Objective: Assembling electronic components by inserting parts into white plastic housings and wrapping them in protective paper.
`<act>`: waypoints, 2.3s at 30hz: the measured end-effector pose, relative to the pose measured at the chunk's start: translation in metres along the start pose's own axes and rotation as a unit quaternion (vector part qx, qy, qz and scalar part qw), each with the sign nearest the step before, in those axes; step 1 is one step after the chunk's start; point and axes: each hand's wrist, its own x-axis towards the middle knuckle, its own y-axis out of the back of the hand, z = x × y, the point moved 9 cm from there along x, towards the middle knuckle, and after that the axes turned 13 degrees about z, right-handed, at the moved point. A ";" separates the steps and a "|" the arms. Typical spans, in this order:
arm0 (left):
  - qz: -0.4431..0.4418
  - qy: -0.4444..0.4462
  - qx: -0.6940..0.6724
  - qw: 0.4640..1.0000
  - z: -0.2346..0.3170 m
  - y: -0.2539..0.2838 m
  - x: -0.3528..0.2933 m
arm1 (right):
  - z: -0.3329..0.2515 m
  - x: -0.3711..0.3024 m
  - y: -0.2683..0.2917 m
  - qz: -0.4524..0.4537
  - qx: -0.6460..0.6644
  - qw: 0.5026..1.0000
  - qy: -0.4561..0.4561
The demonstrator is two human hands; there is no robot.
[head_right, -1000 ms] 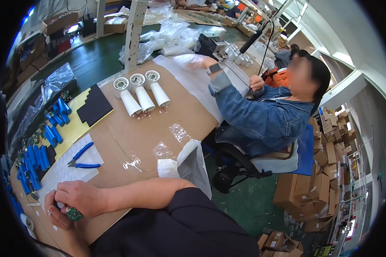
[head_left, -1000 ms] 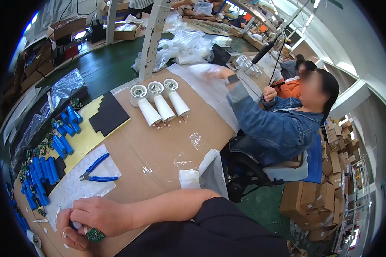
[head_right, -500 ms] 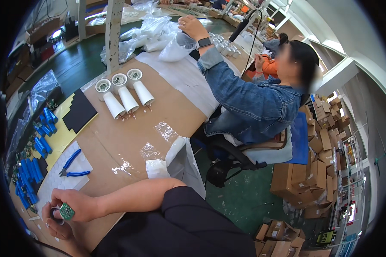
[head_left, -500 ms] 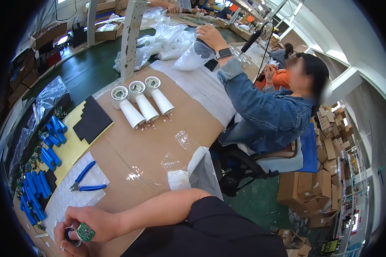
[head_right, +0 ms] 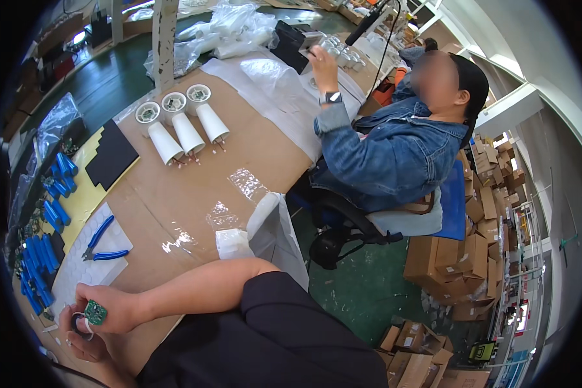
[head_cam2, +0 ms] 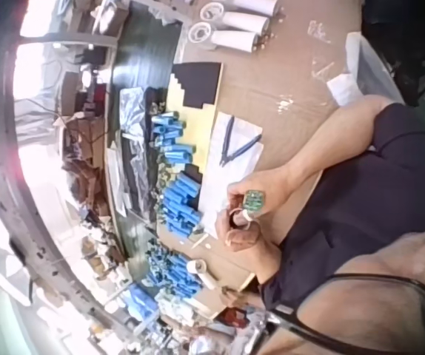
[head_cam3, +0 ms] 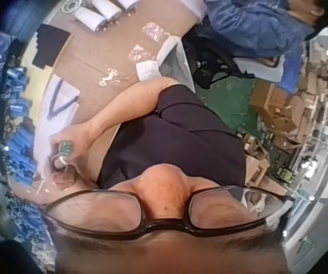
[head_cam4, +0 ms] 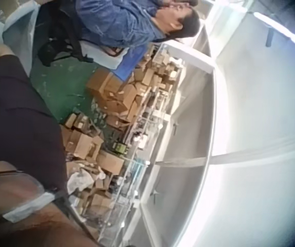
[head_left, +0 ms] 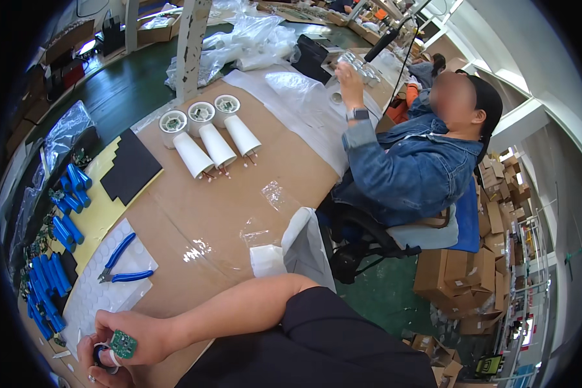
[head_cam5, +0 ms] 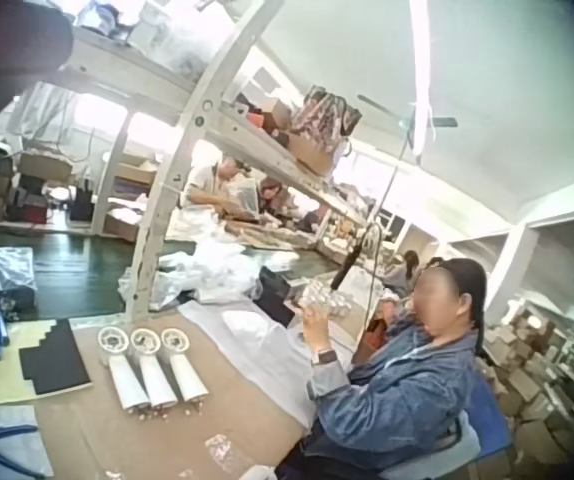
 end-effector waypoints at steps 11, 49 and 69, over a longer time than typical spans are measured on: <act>-0.035 -0.053 0.039 0.997 0.060 -0.035 0.016 | 0.016 -0.016 -0.016 -0.126 0.110 0.940 -0.296; -0.047 -0.145 0.103 0.983 0.102 -0.060 0.027 | 0.025 -0.019 -0.030 -0.170 0.111 0.950 -0.239; -0.035 -0.127 0.101 0.986 0.096 -0.066 0.022 | 0.042 -0.011 -0.024 -0.126 0.088 0.968 -0.197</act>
